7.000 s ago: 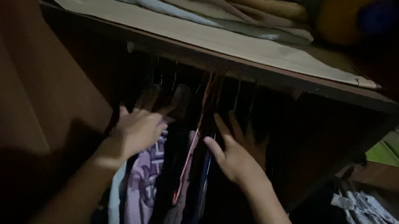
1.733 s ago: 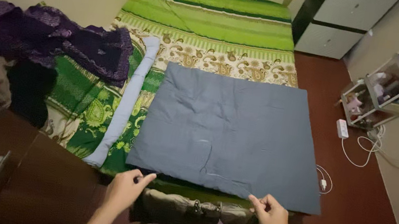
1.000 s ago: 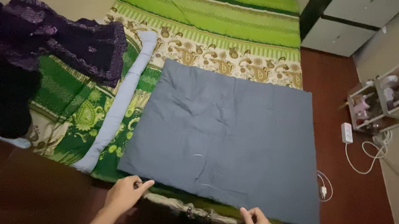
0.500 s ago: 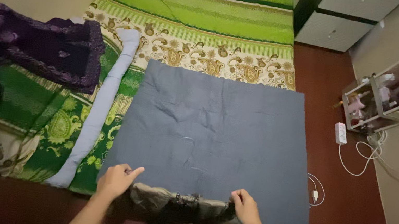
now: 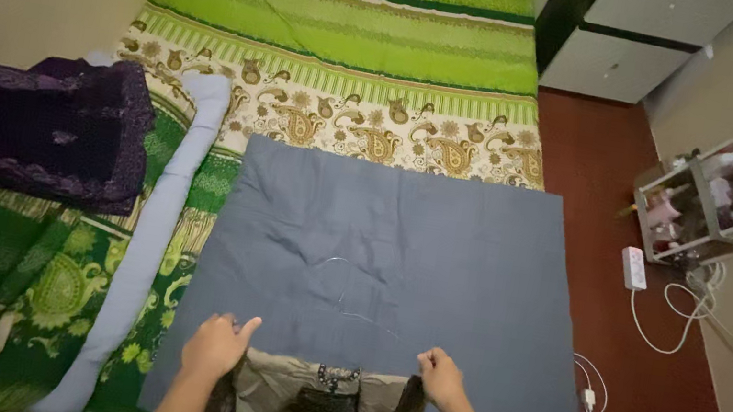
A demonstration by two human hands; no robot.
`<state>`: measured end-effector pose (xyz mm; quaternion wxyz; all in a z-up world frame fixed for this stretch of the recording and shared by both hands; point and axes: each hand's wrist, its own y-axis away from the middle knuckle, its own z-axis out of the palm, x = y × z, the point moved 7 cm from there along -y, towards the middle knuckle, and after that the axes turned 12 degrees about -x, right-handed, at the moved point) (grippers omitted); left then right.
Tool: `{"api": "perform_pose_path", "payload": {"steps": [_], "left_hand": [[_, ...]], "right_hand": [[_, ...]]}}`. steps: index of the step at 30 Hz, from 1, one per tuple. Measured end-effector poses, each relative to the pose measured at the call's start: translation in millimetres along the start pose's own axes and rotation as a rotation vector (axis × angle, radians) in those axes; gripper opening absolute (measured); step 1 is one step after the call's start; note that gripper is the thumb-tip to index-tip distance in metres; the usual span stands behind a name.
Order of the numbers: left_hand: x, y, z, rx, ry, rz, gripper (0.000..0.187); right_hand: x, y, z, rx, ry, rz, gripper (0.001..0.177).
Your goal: The person repeatedly takes garments from a wardrobe, places them on a bed, and folds them by hand. The person handles shirts and pants one at a time, smoothing and folding each item before stacking them on the bed.
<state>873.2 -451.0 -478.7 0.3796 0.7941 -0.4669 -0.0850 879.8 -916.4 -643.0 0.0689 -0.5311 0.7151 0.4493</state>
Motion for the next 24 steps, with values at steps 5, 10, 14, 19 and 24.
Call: {"api": "perform_pose_path", "payload": {"steps": [5, 10, 14, 19, 24], "left_hand": [[17, -34, -3, 0.064, -0.08, 0.024, 0.058], [37, -58, 3, 0.199, -0.069, 0.178, 0.052], [32, -66, 36, 0.128, -0.07, 0.191, 0.052], [7, -79, 80, 0.017, -0.052, 0.181, 0.056], [-28, -85, 113, -0.125, 0.025, 0.103, 0.059]], "right_hand": [[-3, -36, 4, 0.032, 0.022, 0.064, 0.028], [-26, -50, 7, 0.13, -0.027, -0.07, 0.057], [-24, -48, 27, 0.005, -0.018, -0.003, 0.067], [-22, -28, 46, -0.019, -0.062, -0.116, 0.066], [-7, -9, 60, -0.18, -0.087, 0.01, 0.068]]}}
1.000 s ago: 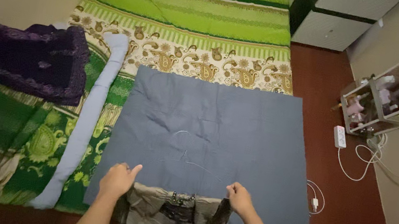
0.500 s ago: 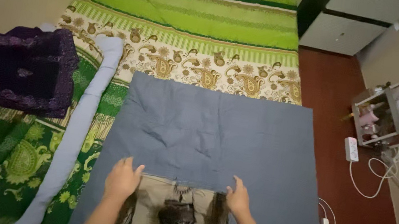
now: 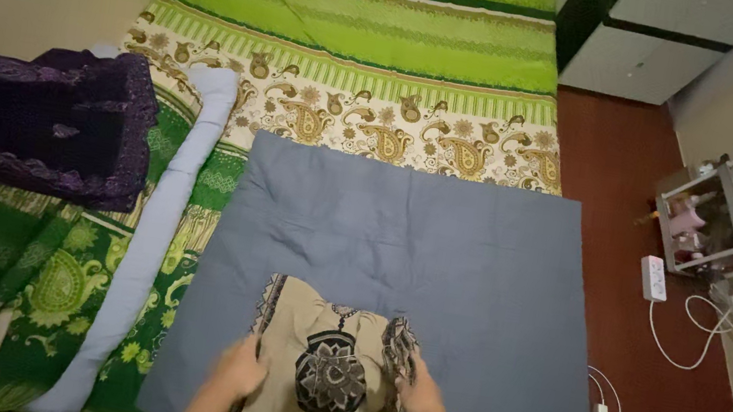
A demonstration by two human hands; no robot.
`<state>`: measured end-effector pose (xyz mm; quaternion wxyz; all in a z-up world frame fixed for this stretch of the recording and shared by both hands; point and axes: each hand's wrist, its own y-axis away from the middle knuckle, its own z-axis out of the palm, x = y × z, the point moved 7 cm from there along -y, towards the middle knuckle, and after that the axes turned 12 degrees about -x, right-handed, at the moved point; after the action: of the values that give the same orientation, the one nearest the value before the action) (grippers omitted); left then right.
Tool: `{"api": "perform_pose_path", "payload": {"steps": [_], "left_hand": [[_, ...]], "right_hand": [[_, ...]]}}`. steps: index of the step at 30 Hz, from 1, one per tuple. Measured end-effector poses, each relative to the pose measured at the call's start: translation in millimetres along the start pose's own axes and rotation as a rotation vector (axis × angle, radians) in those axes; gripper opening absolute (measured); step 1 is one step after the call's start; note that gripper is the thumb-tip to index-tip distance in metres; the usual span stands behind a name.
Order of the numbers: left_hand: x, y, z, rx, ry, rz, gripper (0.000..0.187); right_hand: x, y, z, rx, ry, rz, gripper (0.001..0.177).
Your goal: The person repeatedly takes garments from a wardrobe, places them on a bed, and folds them by hand. The person handles shirts and pants one at a time, smoothing and folding each item before stacking them on the bed.
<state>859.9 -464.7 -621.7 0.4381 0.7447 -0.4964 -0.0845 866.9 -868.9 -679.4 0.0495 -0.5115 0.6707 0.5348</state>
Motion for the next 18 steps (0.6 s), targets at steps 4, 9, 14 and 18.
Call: {"api": "perform_pose_path", "payload": {"steps": [4, 9, 14, 18], "left_hand": [[-28, 12, 21, -0.087, -0.015, -0.007, 0.061], [-49, 7, 33, -0.099, -0.069, -0.034, 0.071], [-60, -11, 54, -0.139, 0.023, -0.032, 0.064], [-51, -21, 76, -0.048, 0.069, 0.135, 0.047]], "right_hand": [[-3, 14, 10, -0.083, 0.005, -0.033, 0.064], [8, 18, 21, -0.184, 0.019, 0.07, 0.062], [14, 6, 41, -0.145, 0.115, 0.027, 0.061], [18, -4, 60, -0.17, 0.151, 0.038, 0.056]]}}
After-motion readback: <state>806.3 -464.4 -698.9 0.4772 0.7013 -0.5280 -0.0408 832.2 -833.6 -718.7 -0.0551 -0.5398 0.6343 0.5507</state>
